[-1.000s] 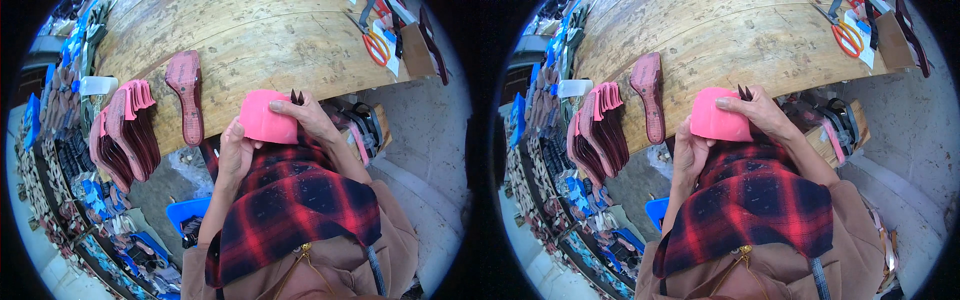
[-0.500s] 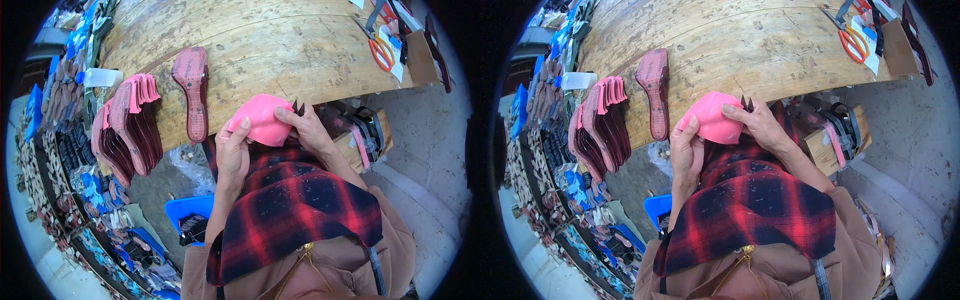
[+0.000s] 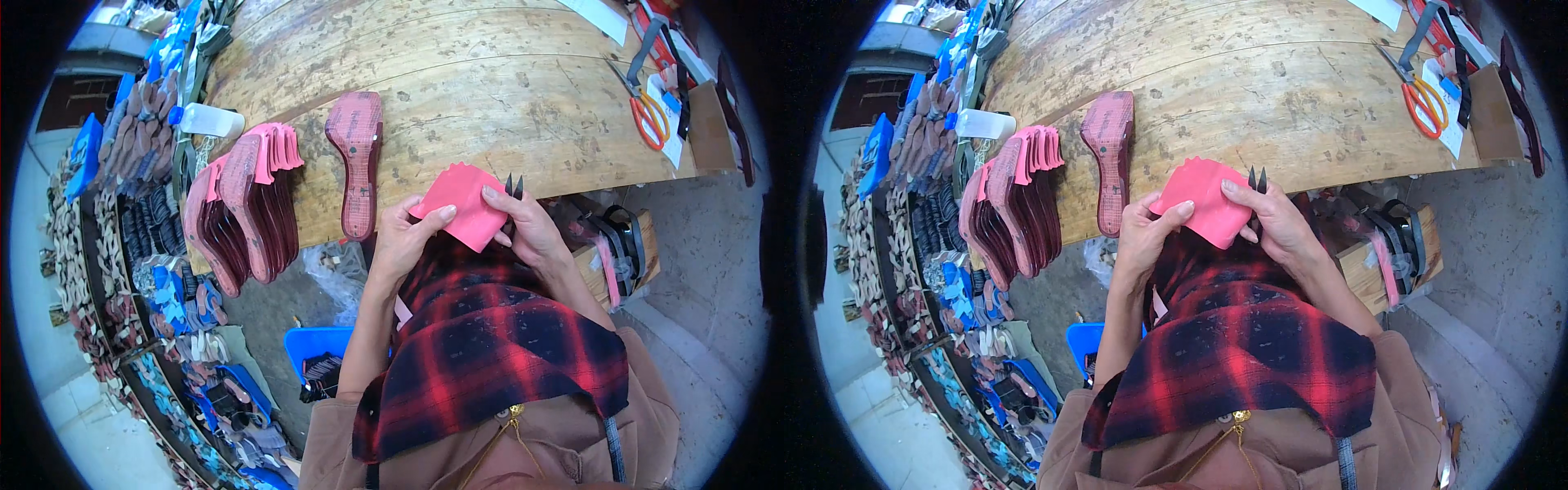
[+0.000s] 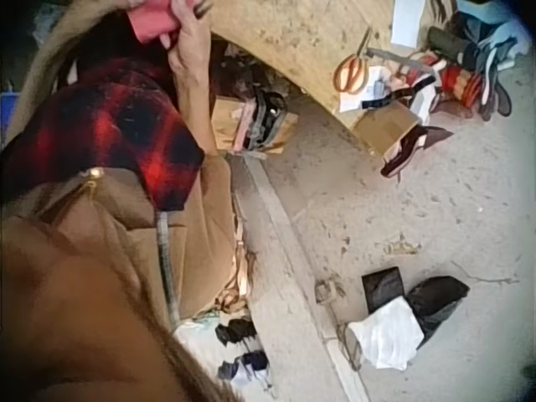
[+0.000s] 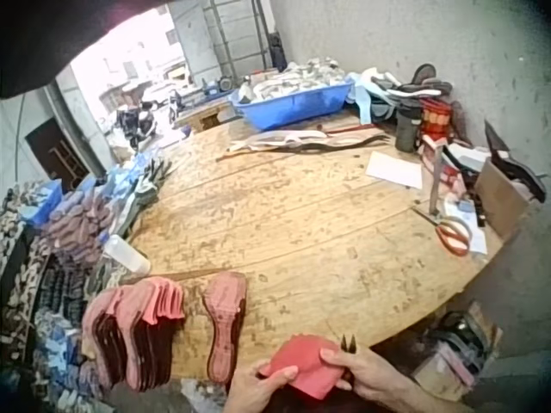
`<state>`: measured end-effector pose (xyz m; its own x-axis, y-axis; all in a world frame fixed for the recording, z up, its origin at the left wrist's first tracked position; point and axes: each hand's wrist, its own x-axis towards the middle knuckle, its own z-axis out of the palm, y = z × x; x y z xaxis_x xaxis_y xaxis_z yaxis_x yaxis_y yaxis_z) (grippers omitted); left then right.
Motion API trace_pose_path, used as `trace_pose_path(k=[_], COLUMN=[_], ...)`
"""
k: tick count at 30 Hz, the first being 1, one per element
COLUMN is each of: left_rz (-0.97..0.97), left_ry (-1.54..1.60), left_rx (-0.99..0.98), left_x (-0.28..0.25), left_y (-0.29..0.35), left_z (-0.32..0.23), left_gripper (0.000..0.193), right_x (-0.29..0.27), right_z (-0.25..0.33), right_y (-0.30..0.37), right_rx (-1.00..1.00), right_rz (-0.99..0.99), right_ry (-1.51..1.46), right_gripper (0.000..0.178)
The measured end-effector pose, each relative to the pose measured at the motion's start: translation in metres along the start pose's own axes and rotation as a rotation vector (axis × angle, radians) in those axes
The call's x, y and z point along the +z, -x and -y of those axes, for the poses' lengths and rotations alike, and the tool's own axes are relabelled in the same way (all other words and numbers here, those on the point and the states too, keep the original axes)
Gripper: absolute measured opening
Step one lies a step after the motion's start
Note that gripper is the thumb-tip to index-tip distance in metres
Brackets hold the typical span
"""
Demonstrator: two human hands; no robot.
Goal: The person assembles pink flip-flops by hand at a wooden workbench. They apply pink insoles to the soles, attach straps, and trim excess material using a knife. The finished slippers are stacked and placed into a blue bin.
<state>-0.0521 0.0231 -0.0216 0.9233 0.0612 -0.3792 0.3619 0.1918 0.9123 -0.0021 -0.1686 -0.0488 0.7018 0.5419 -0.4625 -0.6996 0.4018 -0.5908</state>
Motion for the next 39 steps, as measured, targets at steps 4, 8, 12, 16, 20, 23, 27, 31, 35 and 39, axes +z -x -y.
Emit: trace_pose_path(k=[4,8,12,16,20,23,27,31,35,39], left_rz=[-0.173,-0.674,-0.512,-0.365,-0.126,0.071,0.246,0.248,0.255,0.24], left_ry=[-0.142,-0.251,-0.093,-0.162,0.12,0.397,0.19,0.219,0.168,0.16], left_rx=[0.186,0.543,0.192,0.101,0.208,0.124,-0.038,-0.108,-0.09,-0.081], left_x=[-0.016,-0.057,-0.101,-0.081,-0.037,0.0,0.015,0.016,0.016,0.008], left_y=[-0.009,-0.057,-0.093,-0.109,-0.078,-0.028,-0.001,-0.002,0.001,0.001], left_z=[0.024,-0.001,-0.015,-0.026,-0.031,-0.026,-0.003,0.0,-0.002,0.006], left_gripper=[0.017,0.025,0.04,0.04,0.04,0.044,0.039,0.031,0.029,0.029], right_x=[-0.001,-0.015,-0.01,-0.005,-0.006,-0.012,-0.007,-0.011,-0.01,-0.015], right_z=[0.006,0.016,0.018,0.019,0.023,0.024,0.031,0.034,0.032,0.033], right_y=[0.003,0.001,-0.002,-0.003,-0.003,0.0,0.003,0.004,0.007,0.008], right_rx=[0.022,-0.097,-0.146,-0.209,-0.255,-0.243,-0.188,-0.089,-0.03,-0.017], right_rz=[-0.049,-0.17,-0.16,-0.176,-0.205,-0.188,-0.101,-0.013,-0.005,0.029], right_ry=[-0.043,0.04,0.16,0.098,0.099,0.131,0.086,0.036,0.017,0.032], right_gripper=[0.017,0.014,0.014,0.018,0.026,0.028,0.026,0.025,0.027,0.025])
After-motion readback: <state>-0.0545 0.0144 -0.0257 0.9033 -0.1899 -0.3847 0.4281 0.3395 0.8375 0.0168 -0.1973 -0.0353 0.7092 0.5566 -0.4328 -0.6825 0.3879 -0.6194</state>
